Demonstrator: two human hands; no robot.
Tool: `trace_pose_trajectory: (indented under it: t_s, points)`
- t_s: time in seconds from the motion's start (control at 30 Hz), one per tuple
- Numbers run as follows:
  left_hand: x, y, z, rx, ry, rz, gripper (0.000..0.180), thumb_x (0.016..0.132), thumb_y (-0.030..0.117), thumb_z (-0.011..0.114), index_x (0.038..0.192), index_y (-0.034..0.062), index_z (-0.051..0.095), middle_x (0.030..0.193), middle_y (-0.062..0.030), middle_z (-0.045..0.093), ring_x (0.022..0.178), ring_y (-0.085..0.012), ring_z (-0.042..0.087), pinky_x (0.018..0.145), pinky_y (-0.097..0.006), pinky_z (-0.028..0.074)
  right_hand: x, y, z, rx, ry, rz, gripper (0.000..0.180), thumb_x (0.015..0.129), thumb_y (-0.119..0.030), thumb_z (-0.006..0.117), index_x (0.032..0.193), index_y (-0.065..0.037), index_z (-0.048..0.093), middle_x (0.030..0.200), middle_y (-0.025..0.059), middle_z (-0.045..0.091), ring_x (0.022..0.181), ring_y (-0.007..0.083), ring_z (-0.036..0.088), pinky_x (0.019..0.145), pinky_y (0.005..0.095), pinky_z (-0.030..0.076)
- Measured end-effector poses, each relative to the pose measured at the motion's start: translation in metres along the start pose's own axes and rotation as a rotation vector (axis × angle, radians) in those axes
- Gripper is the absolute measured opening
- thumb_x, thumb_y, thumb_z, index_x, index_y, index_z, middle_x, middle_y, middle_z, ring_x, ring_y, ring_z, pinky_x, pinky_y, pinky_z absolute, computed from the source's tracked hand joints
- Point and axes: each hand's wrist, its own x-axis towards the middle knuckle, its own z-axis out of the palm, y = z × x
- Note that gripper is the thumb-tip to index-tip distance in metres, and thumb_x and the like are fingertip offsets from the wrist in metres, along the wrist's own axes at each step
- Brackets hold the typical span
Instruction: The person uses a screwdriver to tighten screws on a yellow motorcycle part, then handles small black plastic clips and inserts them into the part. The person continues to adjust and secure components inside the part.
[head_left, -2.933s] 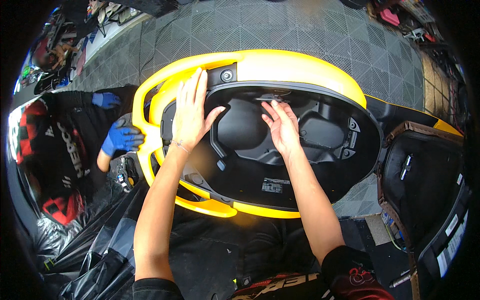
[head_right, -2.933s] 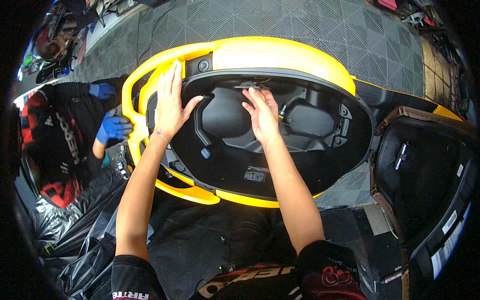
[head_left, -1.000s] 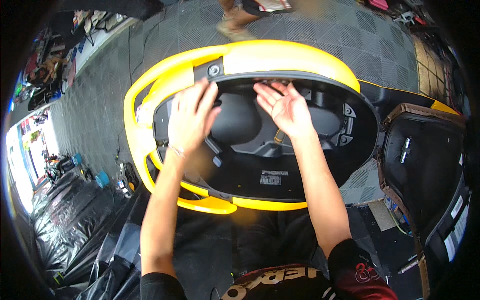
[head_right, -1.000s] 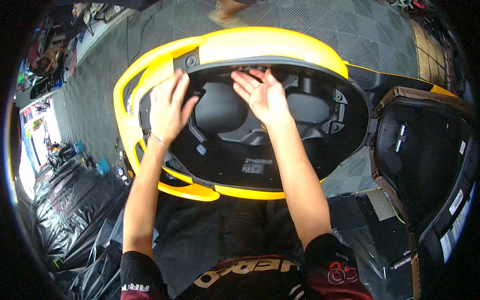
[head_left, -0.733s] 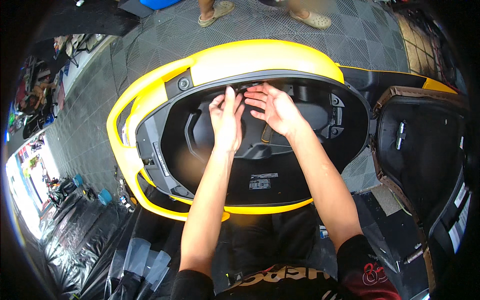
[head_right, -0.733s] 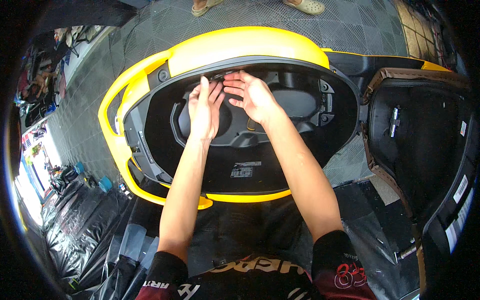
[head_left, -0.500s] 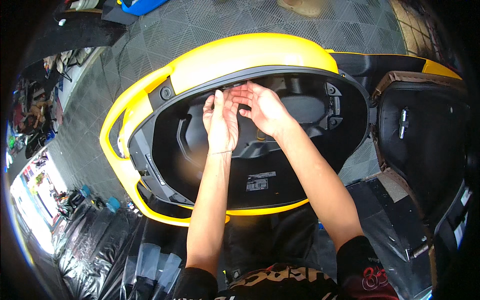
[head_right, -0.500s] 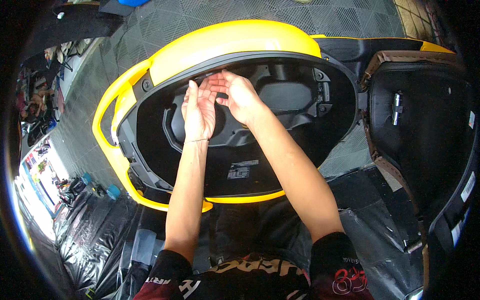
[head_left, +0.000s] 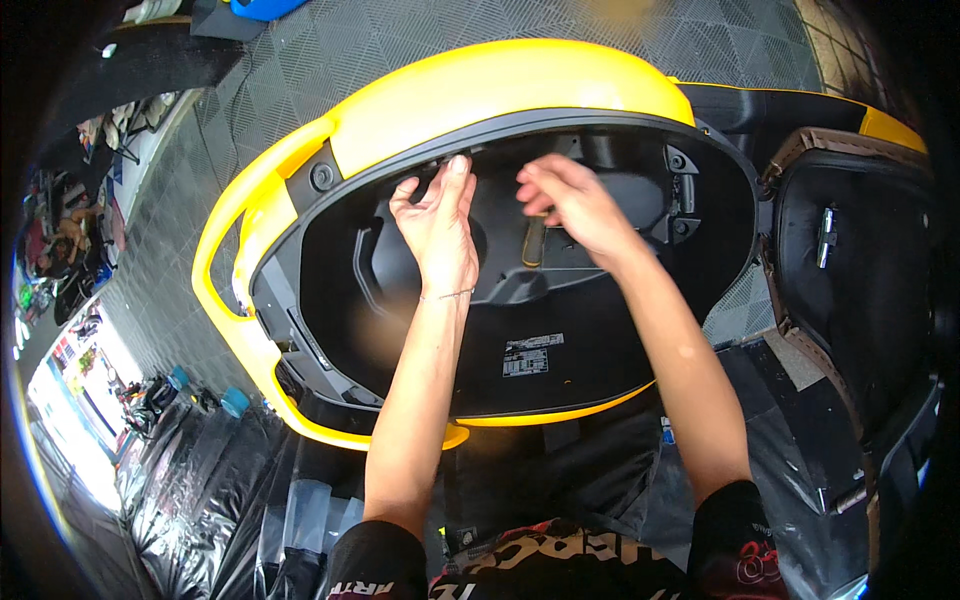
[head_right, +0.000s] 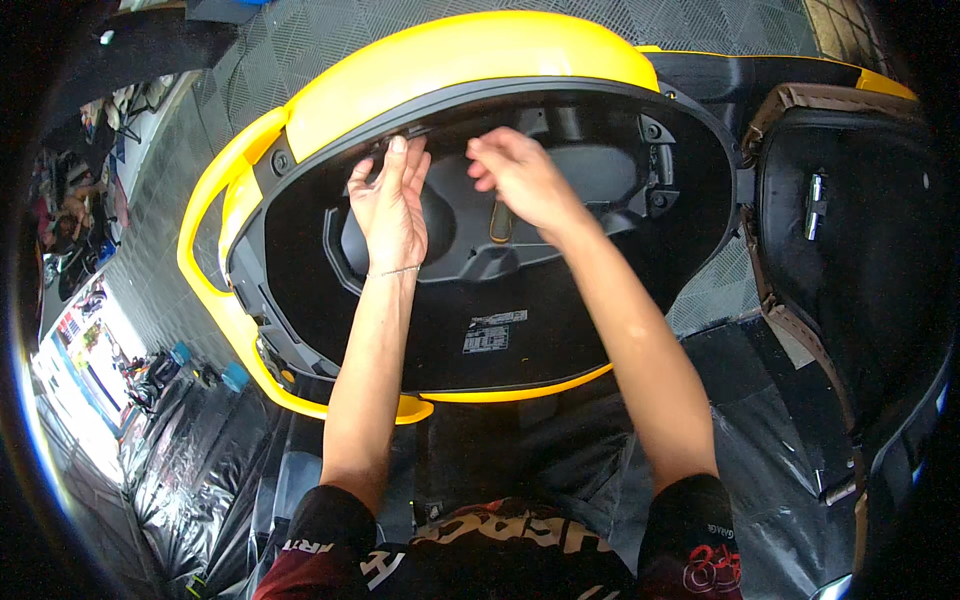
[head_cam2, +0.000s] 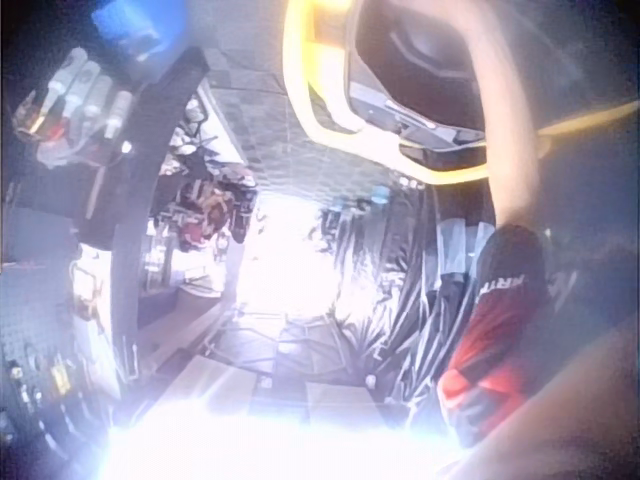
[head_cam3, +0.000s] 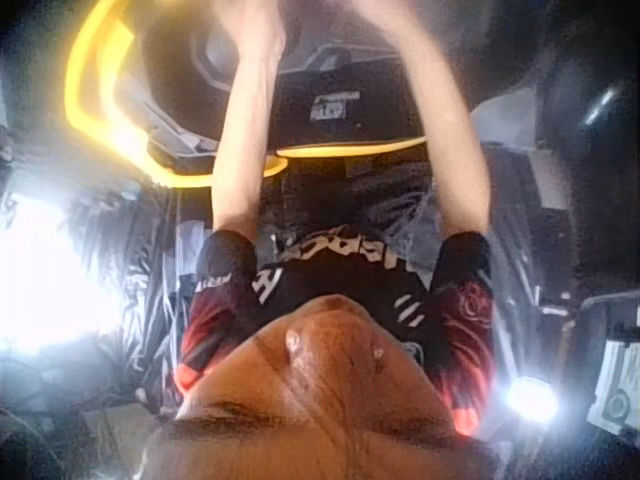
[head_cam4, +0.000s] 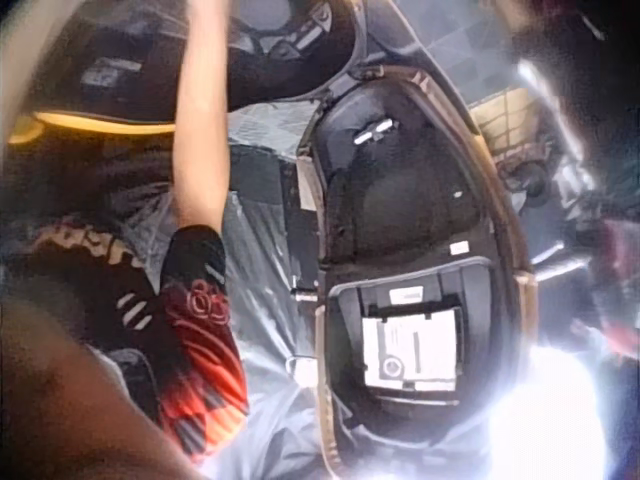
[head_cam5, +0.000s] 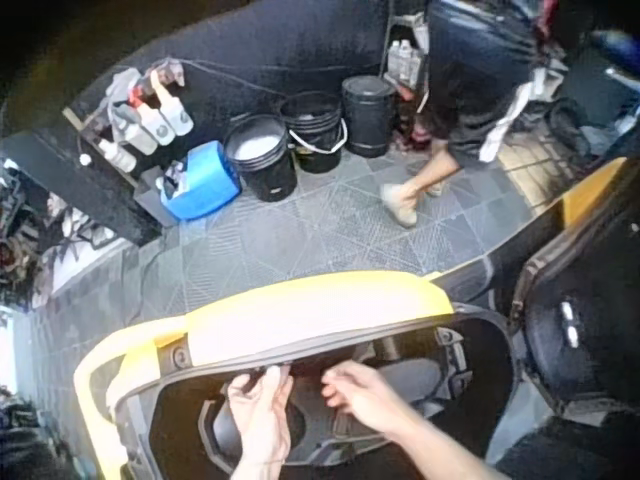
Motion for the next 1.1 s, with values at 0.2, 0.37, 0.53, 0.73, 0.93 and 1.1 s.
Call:
trace_pose_trajectory:
  t_s: [0.2,0.37,0.53,0.73,0.93,1.1]
  points:
    - [0.005,-0.004,-0.005,0.064,0.025,0.038,0.065,0.09,0.009,0.082,0.124,0.0095,0.026,0.123,-0.026,0.064,0.119,-0.0393,0.066,0.108,-0.057,0.049,-0.048,0.019,-0.047,-1.082,-0.112,-0.027,0.017,0.095,-0.019,0.069,0.103,-0.004,0.073,0.102,0.0209,0.075,0.098,0.0362,0.073,0.086,0.0465,0.057]
    - [0.006,0.0,-0.008,0.089,0.013,0.004,0.062,0.091,0.011,0.081,0.122,0.0092,0.028,0.12,-0.025,0.065,0.115,-0.0384,0.069,0.104,-0.053,0.054,-0.03,0.081,0.039,-1.413,-0.61,-0.369,0.017,0.084,-0.006,0.067,0.1,-0.004,0.071,0.108,0.0155,0.07,0.104,0.035,0.072,0.088,0.0477,0.06]
    - [0.006,0.001,-0.008,0.106,-0.024,-0.022,0.055,0.093,0.01,0.079,0.123,0.0104,0.033,0.12,-0.0224,0.066,0.115,-0.0354,0.069,0.099,-0.049,0.057,0.02,0.145,0.088,-1.607,-0.606,-0.706,0.021,0.094,-0.017,0.062,0.104,-0.006,0.077,0.104,0.0113,0.076,0.096,0.0298,0.076,0.081,0.0431,0.06]
    - [0.001,0.006,-0.02,0.109,-0.082,-0.096,0.065,0.092,0.01,0.081,0.133,0.006,0.031,0.123,-0.0194,0.063,0.117,-0.0274,0.065,0.102,-0.044,0.054,0.012,0.146,0.082,-1.535,-0.686,-0.476,0.015,0.085,-0.012,0.07,0.097,-0.006,0.077,0.101,0.0124,0.076,0.097,0.0311,0.075,0.08,0.0429,0.06]
    - [-0.019,0.017,-0.043,0.227,-0.029,-0.205,0.029,0.1,0.017,0.072,0.119,0.002,0.055,0.115,-0.0137,0.068,0.106,-0.0221,0.07,0.092,-0.035,0.057,-0.018,0.071,0.034,-0.7,-0.392,-0.259,0.007,0.083,-0.005,0.073,0.089,-0.002,0.072,0.091,0.0089,0.075,0.08,0.0224,0.073,0.068,0.0351,0.058]
    - [-0.036,0.01,-0.05,0.395,-0.247,0.07,0.012,0.096,-0.002,0.07,0.107,0.0023,0.064,0.108,-0.0103,0.075,0.1,-0.0158,0.071,0.089,-0.029,0.057,-0.031,0.018,0.016,0.436,-0.138,0.234,0.008,0.092,-0.01,0.073,0.099,-0.007,0.069,0.089,0.0031,0.072,0.073,0.0112,0.068,0.053,0.0256,0.047]
